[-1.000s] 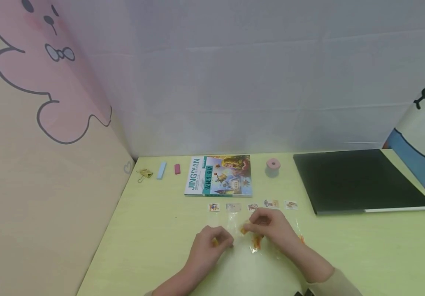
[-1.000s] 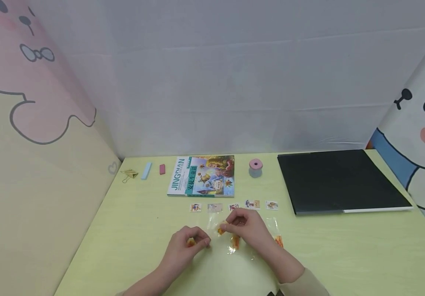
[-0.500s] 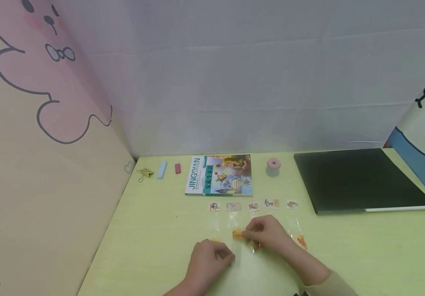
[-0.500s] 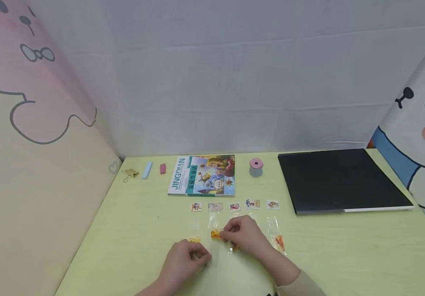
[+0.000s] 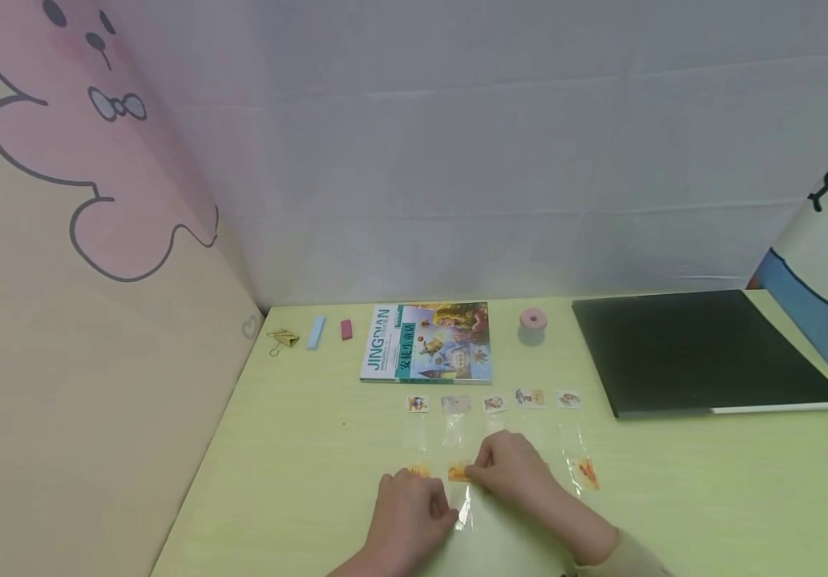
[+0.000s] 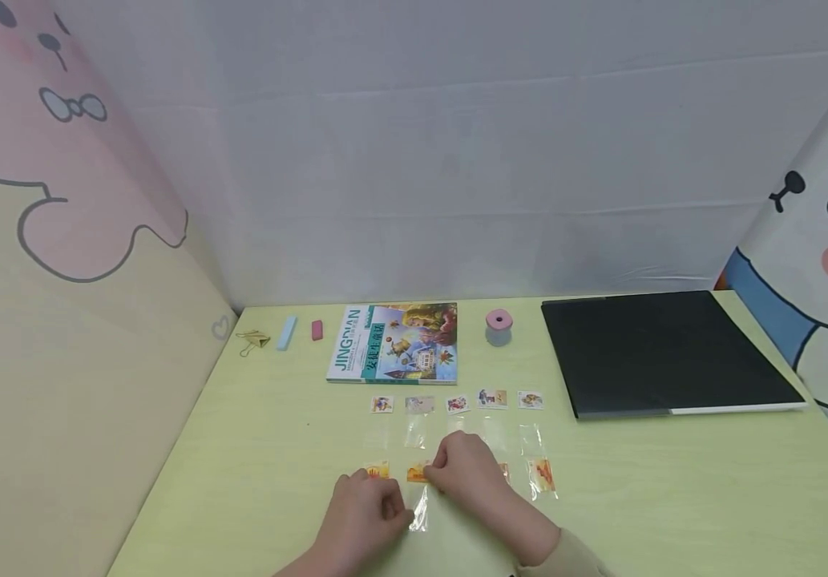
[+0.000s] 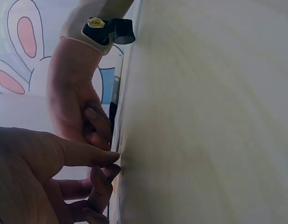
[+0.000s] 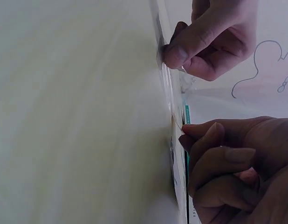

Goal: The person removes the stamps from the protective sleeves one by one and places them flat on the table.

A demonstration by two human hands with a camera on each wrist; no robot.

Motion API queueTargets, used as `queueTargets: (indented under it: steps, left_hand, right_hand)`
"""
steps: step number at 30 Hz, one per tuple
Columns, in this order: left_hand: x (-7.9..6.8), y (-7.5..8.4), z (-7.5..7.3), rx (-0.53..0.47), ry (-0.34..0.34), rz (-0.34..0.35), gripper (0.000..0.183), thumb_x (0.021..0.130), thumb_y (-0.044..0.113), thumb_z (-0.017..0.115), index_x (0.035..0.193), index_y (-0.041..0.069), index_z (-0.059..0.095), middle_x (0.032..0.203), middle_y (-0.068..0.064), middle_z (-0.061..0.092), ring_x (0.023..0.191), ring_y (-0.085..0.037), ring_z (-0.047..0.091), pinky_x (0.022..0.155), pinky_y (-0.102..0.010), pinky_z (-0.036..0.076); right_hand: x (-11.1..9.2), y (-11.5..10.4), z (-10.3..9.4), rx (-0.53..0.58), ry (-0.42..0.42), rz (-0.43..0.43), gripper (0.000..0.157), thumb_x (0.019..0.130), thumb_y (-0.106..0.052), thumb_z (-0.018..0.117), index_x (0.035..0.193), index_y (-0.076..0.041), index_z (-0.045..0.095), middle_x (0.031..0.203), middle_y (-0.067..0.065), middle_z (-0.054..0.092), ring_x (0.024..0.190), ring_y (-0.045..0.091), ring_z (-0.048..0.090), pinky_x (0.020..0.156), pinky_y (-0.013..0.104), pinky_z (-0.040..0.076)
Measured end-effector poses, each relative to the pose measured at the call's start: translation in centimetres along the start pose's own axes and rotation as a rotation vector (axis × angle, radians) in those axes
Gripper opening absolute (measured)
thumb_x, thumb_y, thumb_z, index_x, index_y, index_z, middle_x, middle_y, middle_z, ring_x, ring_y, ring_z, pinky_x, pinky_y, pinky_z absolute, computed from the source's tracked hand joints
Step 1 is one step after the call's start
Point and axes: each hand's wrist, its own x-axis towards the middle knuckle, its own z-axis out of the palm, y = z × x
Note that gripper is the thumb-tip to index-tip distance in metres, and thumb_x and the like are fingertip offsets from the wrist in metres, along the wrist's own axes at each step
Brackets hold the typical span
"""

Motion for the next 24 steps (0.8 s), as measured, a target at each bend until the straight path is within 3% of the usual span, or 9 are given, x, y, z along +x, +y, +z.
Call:
queueTargets:
  steps: [10, 15, 24]
  left_hand:
    - [0.0, 0.0, 0.0, 0.044, -0.004, 0.012, 0.029, 0.070, 0.037, 0.076, 0.053, 0.029, 0.053, 0.051, 0.023, 0.041, 0.062, -0.005, 0.037, 0.062, -0.026, 0.023]
    - [0.2, 0.1, 0.1, 0.035, 0.025, 0.021, 0.028, 0.070, 0.036, 0.075, 0.054, 0.029, 0.053, 0.051, 0.022, 0.039, 0.060, -0.005, 0.035, 0.063, -0.026, 0.023]
    - [2.7, 1.9, -0.3, 0.035, 0.045, 0.048, 0.018, 0.070, 0.037, 0.076, 0.071, 0.024, 0.064, 0.049, 0.019, 0.039, 0.062, -0.008, 0.035, 0.065, -0.027, 0.025]
  right_hand:
    - [0.0, 0.2, 0.3, -0.082, -0.003, -0.004, 0.027, 0.074, -0.027, 0.073, 0.056, -0.017, 0.056, 0.054, -0.009, 0.051, 0.049, 0.009, 0.046, 0.047, 0.024, 0.038]
    - [-0.1, 0.3, -0.2, -0.091, 0.007, 0.002, 0.024, 0.074, -0.029, 0.073, 0.060, -0.018, 0.057, 0.058, -0.009, 0.053, 0.052, 0.008, 0.047, 0.049, 0.024, 0.039]
    - [-0.8, 1.0, -2.5, -0.062, 0.062, 0.077, 0.019, 0.074, -0.026, 0.075, 0.071, -0.019, 0.058, 0.059, -0.009, 0.055, 0.053, 0.009, 0.049, 0.051, 0.025, 0.041]
